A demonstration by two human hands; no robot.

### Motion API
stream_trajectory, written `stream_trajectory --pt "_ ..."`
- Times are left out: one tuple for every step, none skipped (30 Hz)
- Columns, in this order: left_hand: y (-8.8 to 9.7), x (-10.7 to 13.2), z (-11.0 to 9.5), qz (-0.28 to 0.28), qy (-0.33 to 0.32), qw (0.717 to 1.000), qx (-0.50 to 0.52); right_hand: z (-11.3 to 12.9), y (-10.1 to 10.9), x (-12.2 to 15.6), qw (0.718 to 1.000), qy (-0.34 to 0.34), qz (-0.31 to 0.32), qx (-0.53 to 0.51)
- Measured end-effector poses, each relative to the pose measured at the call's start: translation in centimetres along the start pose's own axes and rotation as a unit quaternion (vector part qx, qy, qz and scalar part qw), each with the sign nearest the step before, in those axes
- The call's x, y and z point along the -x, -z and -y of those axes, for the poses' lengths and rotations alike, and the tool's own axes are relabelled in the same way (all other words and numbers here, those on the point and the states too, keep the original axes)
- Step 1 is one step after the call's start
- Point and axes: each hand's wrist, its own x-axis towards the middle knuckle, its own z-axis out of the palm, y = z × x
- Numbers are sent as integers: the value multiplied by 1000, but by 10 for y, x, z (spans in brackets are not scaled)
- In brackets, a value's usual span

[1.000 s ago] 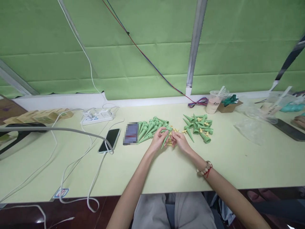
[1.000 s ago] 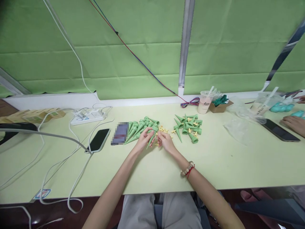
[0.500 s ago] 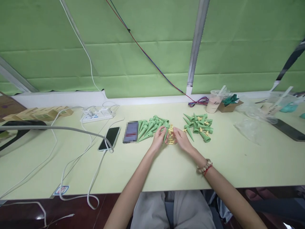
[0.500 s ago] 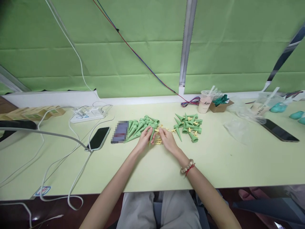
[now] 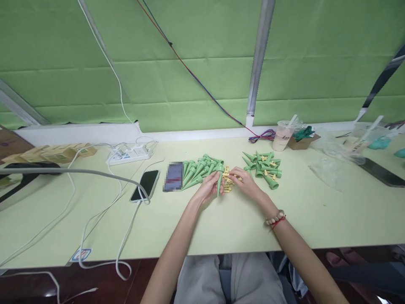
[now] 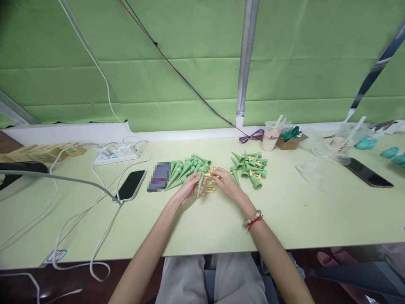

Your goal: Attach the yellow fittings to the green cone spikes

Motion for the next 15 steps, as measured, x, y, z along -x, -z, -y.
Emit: stream_trajectory --pt "1 0 0 18 12 1000 -6 1 0 0 1000 0 -1 -1" --pt "2 1 0 34 22 999 -12 2 1 0 1000 -3 2 -2" --pt "2 1 1 47 26 998 -18 4 1 0 1000 -6 9 -3" --pt "3 1 1 55 25 998 -23 6 1 1 1000 -9 17 -2" --pt "3 1 2 57 21 998 -29 9 1 1 1000 -10 23 0" --pt "4 1 3 53 15 998 -36 11 1 1 1000 -10 28 2" --pt "4 1 4 44 8 998 -45 13 1 2 999 -11 30 3" --pt "4 1 5 33 1 998 -56 15 1 2 999 -15 31 -1" --pt "5 1 5 20 -7 997 -69 17 0 2 999 -22 32 -10" --pt "5 1 6 7 -13 997 -82 18 0 2 998 -34 33 -28" --pt "5 1 6 -5 -20 995 -94 19 -2 2 997 -52 33 -55" --pt "5 0 5 -17 -26 994 -107 19 -3 2 993 -74 35 -91" --pt "4 0 5 -28 -33 992 -118 19 -5 2 985 -100 37 -134" --pt "3 0 4 -39 -44 990 -127 20 -8 1 974 -127 38 -182" --pt "2 0 3 -47 -56 988 -134 20 -10 1 960 -153 39 -231"
